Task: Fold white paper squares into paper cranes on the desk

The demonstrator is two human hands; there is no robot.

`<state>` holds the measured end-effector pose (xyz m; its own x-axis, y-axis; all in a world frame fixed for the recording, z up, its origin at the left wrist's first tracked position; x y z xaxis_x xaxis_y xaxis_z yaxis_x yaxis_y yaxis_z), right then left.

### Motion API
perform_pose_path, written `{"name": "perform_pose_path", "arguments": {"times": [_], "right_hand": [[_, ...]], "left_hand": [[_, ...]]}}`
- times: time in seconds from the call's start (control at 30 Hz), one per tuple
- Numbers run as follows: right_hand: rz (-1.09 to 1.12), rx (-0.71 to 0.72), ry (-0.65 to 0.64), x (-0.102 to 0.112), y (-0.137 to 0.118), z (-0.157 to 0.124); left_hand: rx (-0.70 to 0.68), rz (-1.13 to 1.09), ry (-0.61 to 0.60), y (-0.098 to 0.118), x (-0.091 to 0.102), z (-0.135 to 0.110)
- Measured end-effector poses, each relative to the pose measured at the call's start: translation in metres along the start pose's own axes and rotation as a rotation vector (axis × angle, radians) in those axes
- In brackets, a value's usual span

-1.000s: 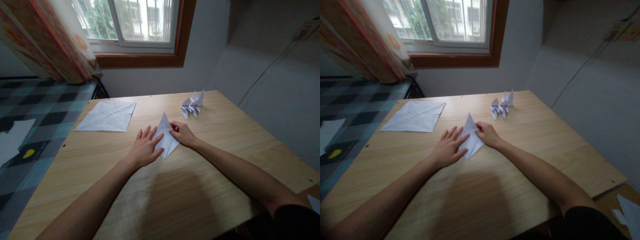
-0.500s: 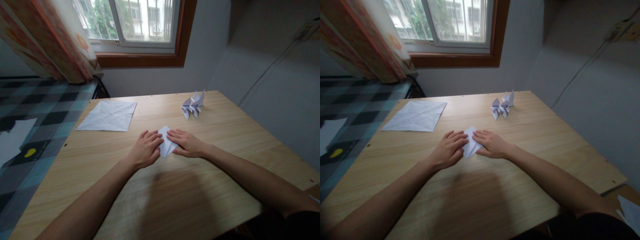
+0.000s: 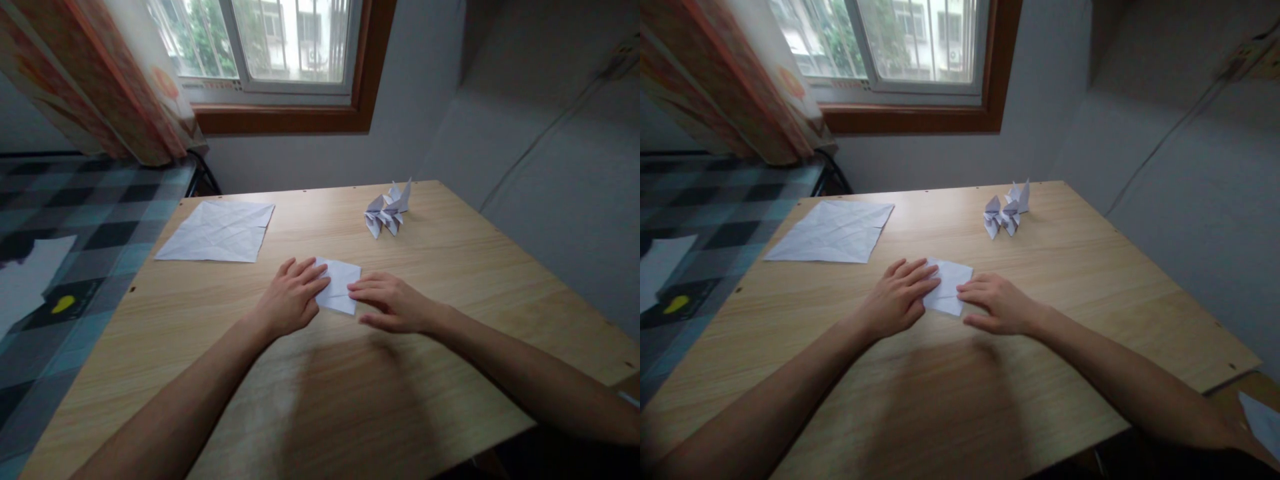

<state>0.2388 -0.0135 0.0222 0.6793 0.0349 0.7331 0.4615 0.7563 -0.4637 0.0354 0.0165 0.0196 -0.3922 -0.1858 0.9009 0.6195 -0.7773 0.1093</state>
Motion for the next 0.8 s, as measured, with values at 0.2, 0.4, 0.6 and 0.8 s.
{"name": "perform_pose_path", "arguments": {"times": [0.2, 0.4, 0.6, 0.8], "right_hand": [[0.308, -0.663, 0.378, 0.003, 0.045, 0.019], [0.736, -1.089, 0.366, -0.016, 0.049, 0.033], [0.98, -1.162, 0.384, -0.022, 0.032, 0.044], [1.027, -0.946, 0.576, -0.009, 0.019, 0.058]], "left_hand": [[-0.079, -0.048, -0.029, 0.006, 0.002, 0.002], [-0.063, -0.016, -0.039, 0.008, 0.005, 0.004], [-0.051, -0.065, 0.04, 0.006, 0.007, 0.005], [0.402, -0.365, 0.375, -0.01, 0.015, 0.004]]}}
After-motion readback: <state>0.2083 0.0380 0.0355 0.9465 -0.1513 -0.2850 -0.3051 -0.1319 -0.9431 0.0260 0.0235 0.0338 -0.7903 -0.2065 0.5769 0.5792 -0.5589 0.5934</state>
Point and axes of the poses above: each hand's wrist, its own z-axis towards the middle knuckle, its own x-axis out of the back of the hand, y = z × x, the point moved 5 cm from there along z, towards the middle knuckle, and after that the axes turned 13 degrees about y, right-handed, at the moved point
